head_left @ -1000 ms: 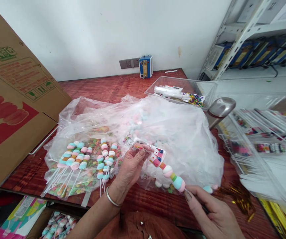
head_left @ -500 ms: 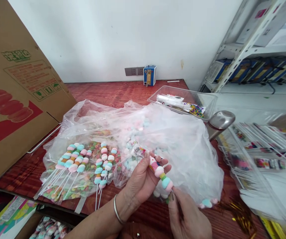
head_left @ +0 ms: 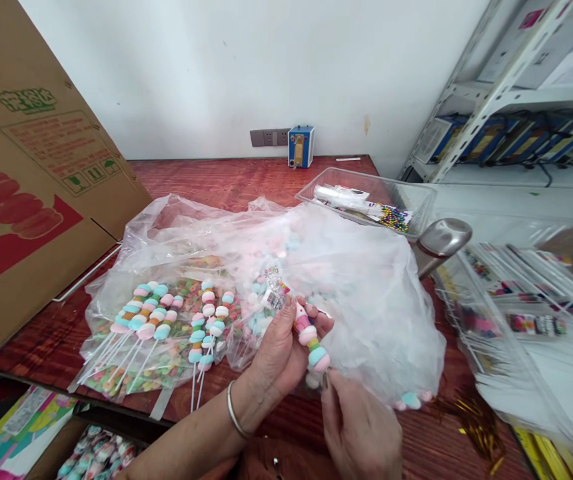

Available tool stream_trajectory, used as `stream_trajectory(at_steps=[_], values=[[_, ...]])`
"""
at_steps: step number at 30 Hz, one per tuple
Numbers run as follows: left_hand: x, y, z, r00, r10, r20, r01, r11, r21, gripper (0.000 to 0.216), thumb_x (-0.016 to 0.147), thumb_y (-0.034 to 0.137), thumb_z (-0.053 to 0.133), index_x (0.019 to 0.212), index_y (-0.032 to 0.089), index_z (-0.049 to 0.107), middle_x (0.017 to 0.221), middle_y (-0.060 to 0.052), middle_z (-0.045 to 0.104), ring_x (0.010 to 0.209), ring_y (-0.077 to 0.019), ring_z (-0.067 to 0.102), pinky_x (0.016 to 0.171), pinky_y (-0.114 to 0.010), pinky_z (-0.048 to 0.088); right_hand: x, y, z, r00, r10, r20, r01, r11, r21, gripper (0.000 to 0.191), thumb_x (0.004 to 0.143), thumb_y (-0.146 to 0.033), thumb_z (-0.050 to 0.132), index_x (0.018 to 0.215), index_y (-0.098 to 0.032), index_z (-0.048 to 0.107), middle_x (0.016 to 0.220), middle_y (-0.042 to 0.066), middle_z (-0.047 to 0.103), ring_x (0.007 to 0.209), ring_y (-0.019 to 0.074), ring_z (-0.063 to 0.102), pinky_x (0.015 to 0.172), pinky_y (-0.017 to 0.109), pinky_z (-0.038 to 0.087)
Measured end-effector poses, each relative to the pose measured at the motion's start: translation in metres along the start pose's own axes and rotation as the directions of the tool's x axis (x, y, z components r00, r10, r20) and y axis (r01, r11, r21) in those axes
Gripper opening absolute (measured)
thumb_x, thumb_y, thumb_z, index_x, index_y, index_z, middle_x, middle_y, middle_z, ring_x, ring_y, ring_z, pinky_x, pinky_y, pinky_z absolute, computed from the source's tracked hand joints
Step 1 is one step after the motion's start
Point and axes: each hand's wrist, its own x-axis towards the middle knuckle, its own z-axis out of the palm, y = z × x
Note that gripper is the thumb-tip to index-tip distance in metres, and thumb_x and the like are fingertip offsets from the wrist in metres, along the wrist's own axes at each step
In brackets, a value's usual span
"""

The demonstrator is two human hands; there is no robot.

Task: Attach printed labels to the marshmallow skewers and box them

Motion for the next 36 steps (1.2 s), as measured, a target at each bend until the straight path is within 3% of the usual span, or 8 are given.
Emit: stream_trajectory(at_steps=[5,10,17,21,25,29,33,36], values=[[-0.009,-0.010,-0.006,0.991,-0.101,0.090,0.098,0.994,0.041,0.028,0.083,0.042,0.070,0.088,0.016,0.063,0.075,-0.002,0.060,0.076,-0.0151,0.063,0.082,-0.032,0.053,0.017,-0.005,-0.002,0.806,0.464,0.367,-0.588,0.695,0.413,0.023,0.098,-0.032,0.047,0.092,-0.018,0.064,0.065,-0.001,0.065,0.061,0.0150,0.064,0.056,0.022,0.049],[-0.002,-0.001,-0.010,0.993,-0.037,0.113,0.024,0.993,0.114,0.042,0.080,0.047,0.070,0.109,0.017,0.063,0.111,-0.010,0.066,0.095,-0.0227,0.066,0.088,-0.038,0.052,0.020,0.000,-0.004,0.693,0.549,0.467,-0.719,0.476,0.507,0.027,0.093,-0.040,0.055,0.092,-0.016,0.066,0.065,-0.001,0.062,0.061,0.0151,0.058,0.056,0.023,0.048],[0.012,0.026,-0.003,0.996,0.068,0.062,-0.074,0.992,0.098,0.038,0.077,0.030,0.077,0.110,0.017,0.063,0.086,-0.001,0.065,0.077,-0.0135,0.065,0.080,-0.031,0.054,0.014,0.001,0.000,0.780,0.483,0.398,-0.623,0.659,0.422,0.021,0.095,-0.033,0.053,0.094,-0.017,0.067,0.072,0.001,0.070,0.064,0.0150,0.065,0.059,0.022,0.051],[0.014,0.019,0.001,0.997,0.055,0.048,-0.057,0.998,0.029,0.015,0.085,0.028,0.069,0.088,0.015,0.062,0.072,0.002,0.056,0.066,-0.0103,0.058,0.072,-0.028,0.053,0.009,0.001,0.004,0.974,0.203,0.103,-0.219,0.959,0.181,0.015,0.094,-0.021,0.054,0.100,-0.016,0.067,0.074,0.004,0.072,0.062,0.0152,0.066,0.058,0.023,0.049],[0.014,0.009,0.005,0.999,-0.001,-0.037,-0.001,0.999,-0.039,0.021,0.086,0.033,0.066,0.079,0.016,0.057,0.070,0.002,0.052,0.062,-0.0102,0.055,0.072,-0.030,0.053,0.004,0.003,0.004,0.993,-0.116,0.018,0.117,0.987,-0.107,0.023,0.088,-0.011,0.061,0.110,-0.016,0.067,0.070,0.004,0.072,0.056,0.0158,0.064,0.056,0.026,0.045],[0.012,0.006,0.004,1.000,-0.015,0.024,0.015,1.000,-0.006,0.023,0.085,0.036,0.068,0.079,0.017,0.056,0.069,0.003,0.051,0.062,-0.0100,0.053,0.075,-0.031,0.052,0.007,0.001,0.001,0.979,0.179,0.095,-0.193,0.967,0.166,0.016,0.094,-0.021,0.054,0.102,-0.017,0.067,0.070,0.004,0.071,0.057,0.0158,0.064,0.054,0.024,0.046],[0.010,0.005,-0.001,0.992,-0.037,0.124,0.032,0.999,0.036,0.027,0.085,0.042,0.066,0.082,0.017,0.058,0.069,0.002,0.051,0.065,-0.0125,0.055,0.077,-0.033,0.052,0.016,0.000,-0.002,0.606,0.548,0.577,-0.789,0.322,0.523,0.031,0.094,-0.047,0.053,0.085,-0.018,0.063,0.048,-0.006,0.046,0.039,0.0090,0.040,0.038,0.020,0.030],[0.011,0.007,-0.003,0.986,-0.073,0.150,0.067,0.997,0.047,0.029,0.088,0.043,0.062,0.080,0.016,0.059,0.068,0.001,0.053,0.066,-0.0140,0.057,0.076,-0.034,0.052,0.022,-0.001,-0.002,0.368,0.461,0.808,-0.831,-0.228,0.508,0.039,0.085,-0.056,0.062,0.078,-0.019,0.057,0.045,-0.013,0.025,0.036,0.0037,0.016,0.034,0.016,0.016]])
